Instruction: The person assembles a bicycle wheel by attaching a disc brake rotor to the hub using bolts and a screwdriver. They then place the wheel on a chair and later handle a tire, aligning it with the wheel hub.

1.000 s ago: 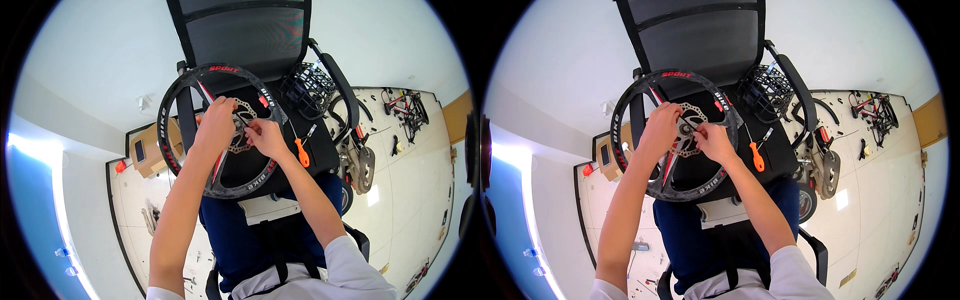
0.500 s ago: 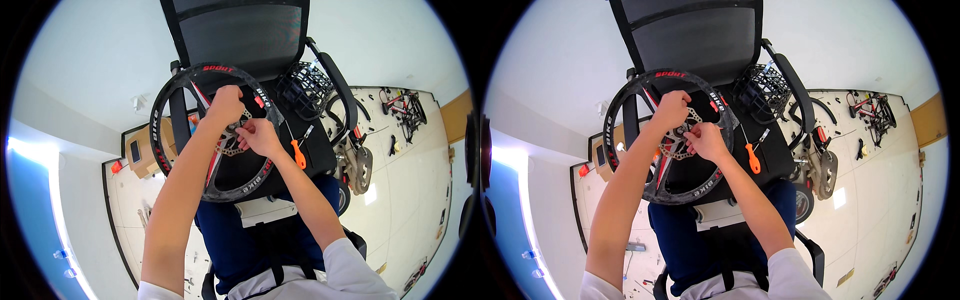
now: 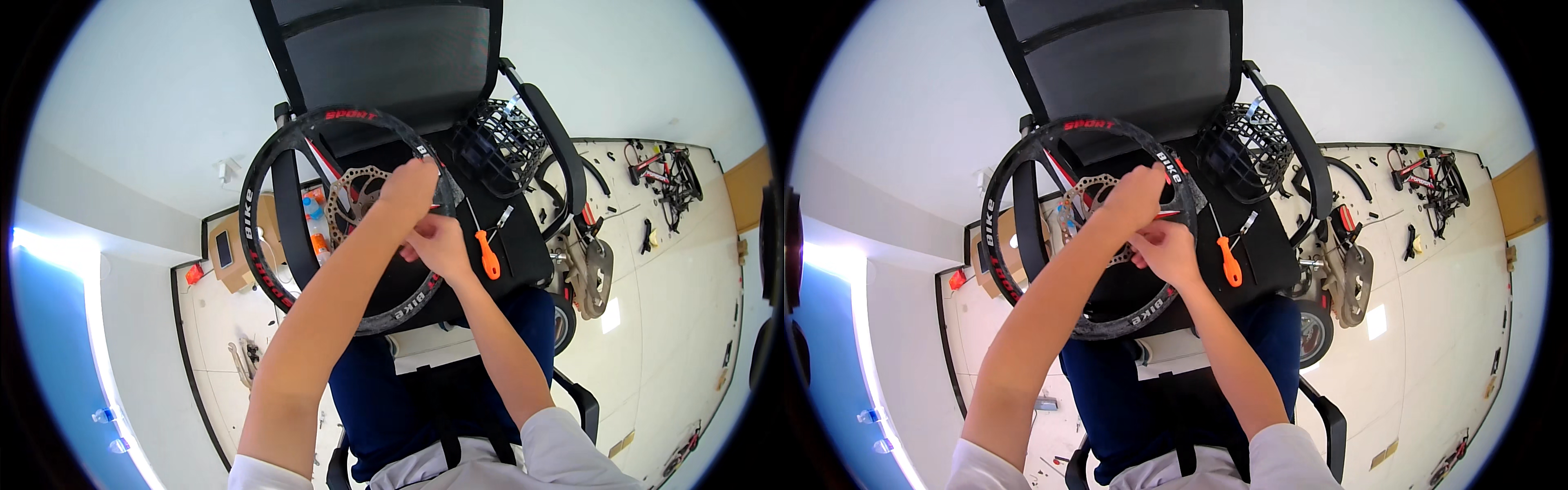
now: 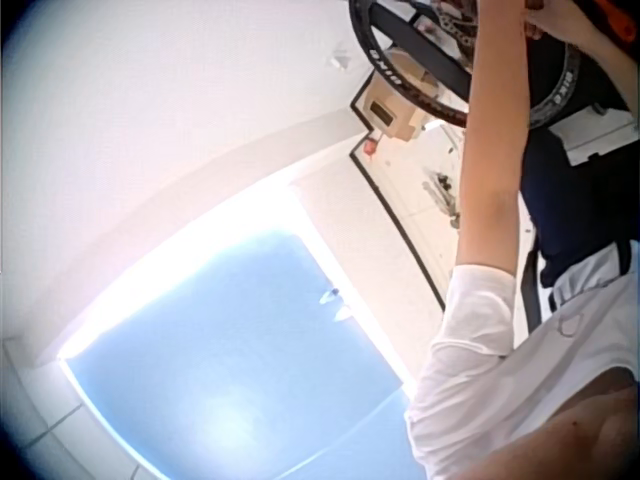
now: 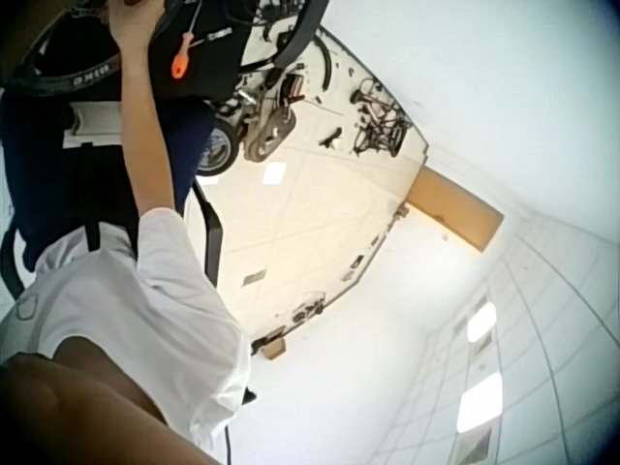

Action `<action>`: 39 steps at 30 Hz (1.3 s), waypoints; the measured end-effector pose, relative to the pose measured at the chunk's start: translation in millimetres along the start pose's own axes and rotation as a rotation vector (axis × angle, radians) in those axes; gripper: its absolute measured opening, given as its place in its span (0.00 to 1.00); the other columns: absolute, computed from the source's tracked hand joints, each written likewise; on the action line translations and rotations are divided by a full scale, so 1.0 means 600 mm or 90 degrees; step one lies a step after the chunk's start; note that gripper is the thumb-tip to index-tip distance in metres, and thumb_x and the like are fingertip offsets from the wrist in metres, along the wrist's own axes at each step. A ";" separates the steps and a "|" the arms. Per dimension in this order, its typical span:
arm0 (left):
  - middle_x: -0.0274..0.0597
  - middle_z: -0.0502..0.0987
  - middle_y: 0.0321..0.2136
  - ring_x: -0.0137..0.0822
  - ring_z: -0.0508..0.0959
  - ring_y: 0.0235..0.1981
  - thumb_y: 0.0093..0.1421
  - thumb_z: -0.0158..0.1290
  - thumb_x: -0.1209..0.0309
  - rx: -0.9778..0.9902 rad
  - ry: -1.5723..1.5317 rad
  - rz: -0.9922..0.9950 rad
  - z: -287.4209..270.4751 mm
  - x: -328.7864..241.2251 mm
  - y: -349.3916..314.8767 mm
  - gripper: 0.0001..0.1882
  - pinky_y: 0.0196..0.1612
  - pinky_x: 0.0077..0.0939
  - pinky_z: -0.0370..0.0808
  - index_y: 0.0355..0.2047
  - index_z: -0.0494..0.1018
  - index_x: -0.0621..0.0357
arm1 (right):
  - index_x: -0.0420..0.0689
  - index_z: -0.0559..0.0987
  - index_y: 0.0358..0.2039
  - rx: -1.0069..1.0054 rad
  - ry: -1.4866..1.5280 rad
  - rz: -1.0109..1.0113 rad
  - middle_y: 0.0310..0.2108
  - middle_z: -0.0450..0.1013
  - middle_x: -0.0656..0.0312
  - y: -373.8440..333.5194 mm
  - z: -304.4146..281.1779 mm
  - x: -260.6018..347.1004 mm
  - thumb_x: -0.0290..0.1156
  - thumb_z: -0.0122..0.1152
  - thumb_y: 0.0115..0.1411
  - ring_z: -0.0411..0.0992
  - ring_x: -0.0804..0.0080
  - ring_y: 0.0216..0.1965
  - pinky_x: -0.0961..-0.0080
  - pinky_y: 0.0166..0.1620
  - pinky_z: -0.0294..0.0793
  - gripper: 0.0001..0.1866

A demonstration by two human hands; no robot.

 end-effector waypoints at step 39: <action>0.52 0.77 0.48 0.52 0.75 0.53 0.60 0.59 0.70 0.003 -0.351 -0.085 0.100 -0.117 -0.480 0.18 0.56 0.37 0.73 0.49 0.75 0.62 | 0.39 0.74 0.36 0.061 -0.403 -0.287 0.31 0.77 0.51 0.012 -0.006 0.019 0.32 0.59 0.63 0.76 0.48 0.35 0.59 0.39 0.75 0.09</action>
Point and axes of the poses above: each hand's wrist, its own y-axis towards the middle knuckle, its own z-axis out of the palm, x = y × z, the point moved 1 cm from there along y, towards the middle knuckle
